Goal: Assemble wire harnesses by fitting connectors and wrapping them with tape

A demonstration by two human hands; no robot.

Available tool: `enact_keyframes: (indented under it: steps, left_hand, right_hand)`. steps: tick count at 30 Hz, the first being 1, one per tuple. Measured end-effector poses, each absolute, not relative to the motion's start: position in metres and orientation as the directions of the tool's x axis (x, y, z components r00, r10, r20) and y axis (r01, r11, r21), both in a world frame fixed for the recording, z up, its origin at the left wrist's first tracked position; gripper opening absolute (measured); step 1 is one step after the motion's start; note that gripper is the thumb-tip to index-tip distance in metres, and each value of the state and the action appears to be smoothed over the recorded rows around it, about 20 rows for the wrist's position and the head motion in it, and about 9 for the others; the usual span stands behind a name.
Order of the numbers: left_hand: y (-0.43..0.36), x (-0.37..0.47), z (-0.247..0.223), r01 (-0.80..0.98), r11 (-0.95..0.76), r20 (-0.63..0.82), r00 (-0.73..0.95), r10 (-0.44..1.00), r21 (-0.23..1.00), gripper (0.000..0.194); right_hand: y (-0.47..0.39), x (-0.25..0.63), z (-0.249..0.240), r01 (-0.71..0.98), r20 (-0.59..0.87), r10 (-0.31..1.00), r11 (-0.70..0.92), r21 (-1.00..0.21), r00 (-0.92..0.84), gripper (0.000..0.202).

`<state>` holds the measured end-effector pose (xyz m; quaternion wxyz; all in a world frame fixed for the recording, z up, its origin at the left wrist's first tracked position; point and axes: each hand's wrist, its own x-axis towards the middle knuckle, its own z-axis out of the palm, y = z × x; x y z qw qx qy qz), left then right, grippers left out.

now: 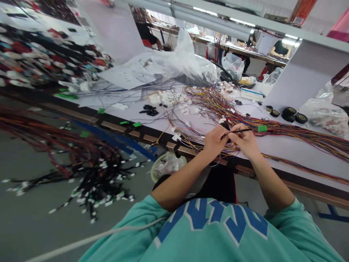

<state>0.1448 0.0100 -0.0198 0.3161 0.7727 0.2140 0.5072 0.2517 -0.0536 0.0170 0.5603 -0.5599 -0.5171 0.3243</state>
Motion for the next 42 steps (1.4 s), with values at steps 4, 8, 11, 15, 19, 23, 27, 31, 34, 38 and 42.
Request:
enact_keyframes:
  steps: [4,8,11,15,19,23,27,31,34,38,42]
  left_hand:
    - [0.005,0.146,-0.021,-0.003,-0.603,0.570,0.328,0.753,0.798,0.009]
    - [0.018,0.143,-0.012,-0.220,-0.080,0.172,0.442,0.880,0.972,0.052]
    - [0.038,0.140,-0.008,-0.191,0.325,-0.040,0.807,0.589,0.926,0.063]
    - [0.047,0.135,-0.016,-0.271,0.324,0.039,0.817,0.575,0.906,0.060]
    - [0.038,0.127,-0.024,-0.330,-0.023,0.278,0.751,0.599,0.944,0.077]
    - [0.031,0.131,-0.023,-0.263,-0.208,0.335,0.739,0.584,0.942,0.060]
    - [0.025,0.147,-0.023,-0.061,-0.526,0.491,0.463,0.738,0.848,0.025]
    - [0.017,0.154,-0.027,0.026,-0.628,0.578,0.365,0.730,0.777,0.021]
    - [0.014,0.155,-0.029,-0.085,-0.483,0.481,0.339,0.809,0.872,0.009]
    - [0.028,0.151,-0.021,-0.299,0.076,0.084,0.490,0.868,0.951,0.048]
    - [0.050,0.147,-0.011,-0.229,0.426,-0.049,0.835,0.549,0.875,0.064]
  right_hand:
    - [-0.049,0.256,0.016,0.472,0.397,0.865,0.223,-0.853,0.307,0.020]
    - [-0.047,0.259,0.014,0.545,0.552,0.771,0.328,-0.772,0.318,0.019]
    - [-0.044,0.258,0.009,0.432,0.494,0.812,0.343,-0.834,0.309,0.026]
    - [-0.035,0.261,0.000,0.150,0.293,0.854,0.252,-0.956,0.430,0.036]
    - [-0.031,0.271,0.001,0.079,0.186,0.841,0.170,-0.982,0.507,0.036]
    - [-0.040,0.269,0.016,0.404,0.398,0.836,0.237,-0.883,0.379,0.025]
    - [-0.045,0.259,0.022,0.502,0.455,0.846,0.276,-0.820,0.277,0.023]
    - [-0.041,0.259,0.014,0.478,0.375,0.897,0.230,-0.848,0.235,0.024]
    - [-0.038,0.263,0.008,0.582,0.495,0.813,0.251,-0.773,0.308,0.020]
    - [-0.037,0.265,0.005,0.586,0.588,0.733,0.324,-0.743,0.341,0.019]
    - [-0.032,0.262,0.000,0.342,0.451,0.818,0.335,-0.878,0.357,0.029]
